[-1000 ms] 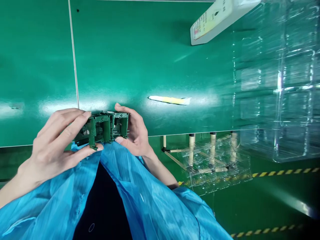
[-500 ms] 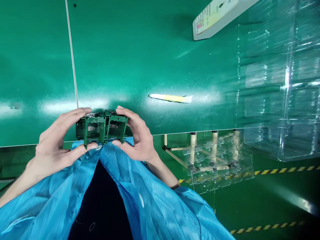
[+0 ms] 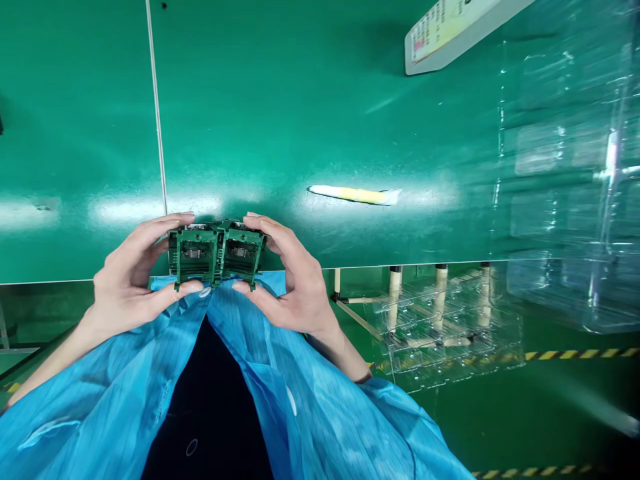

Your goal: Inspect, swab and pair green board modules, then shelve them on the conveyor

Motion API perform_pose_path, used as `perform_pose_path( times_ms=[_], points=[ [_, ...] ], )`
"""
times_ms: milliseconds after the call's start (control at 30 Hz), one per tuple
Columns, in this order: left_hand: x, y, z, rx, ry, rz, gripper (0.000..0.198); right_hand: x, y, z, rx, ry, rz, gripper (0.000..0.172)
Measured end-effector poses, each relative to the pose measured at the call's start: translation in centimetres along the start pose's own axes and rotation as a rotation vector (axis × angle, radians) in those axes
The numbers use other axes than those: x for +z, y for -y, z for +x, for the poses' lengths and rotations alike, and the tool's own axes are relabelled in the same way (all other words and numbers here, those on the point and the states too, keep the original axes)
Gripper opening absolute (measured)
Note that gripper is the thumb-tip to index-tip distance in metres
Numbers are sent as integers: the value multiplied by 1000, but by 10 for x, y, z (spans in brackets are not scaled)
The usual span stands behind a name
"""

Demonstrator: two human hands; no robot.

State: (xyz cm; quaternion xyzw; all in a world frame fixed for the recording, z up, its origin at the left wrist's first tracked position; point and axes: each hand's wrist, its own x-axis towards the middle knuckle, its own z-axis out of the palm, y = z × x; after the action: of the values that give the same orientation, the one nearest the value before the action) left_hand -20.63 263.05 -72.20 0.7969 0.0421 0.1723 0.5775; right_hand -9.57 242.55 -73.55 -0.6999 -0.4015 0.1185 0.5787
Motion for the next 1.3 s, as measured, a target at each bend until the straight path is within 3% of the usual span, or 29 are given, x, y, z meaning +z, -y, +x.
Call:
perform_pose_path(
  times_ms=[333, 767, 1000, 1167, 1300],
  points=[
    [-3, 0, -3, -81, -1, 35, 68, -5, 7, 2, 21, 42, -102, 61],
    [-6, 6, -7, -46, 5, -14, 68, -4, 5, 3, 14, 57, -76, 65],
    [-14, 2, -3, -64, 71, 63, 62, -7, 2, 10, -28, 100, -102, 63],
    [-19, -6, 4, -160, 142, 153, 61, -10, 8, 17, 4, 118, -99, 62],
    [-21, -7, 9, -104, 165, 197, 60, -15, 7, 21, -75, 135, -171, 63]
  ],
)
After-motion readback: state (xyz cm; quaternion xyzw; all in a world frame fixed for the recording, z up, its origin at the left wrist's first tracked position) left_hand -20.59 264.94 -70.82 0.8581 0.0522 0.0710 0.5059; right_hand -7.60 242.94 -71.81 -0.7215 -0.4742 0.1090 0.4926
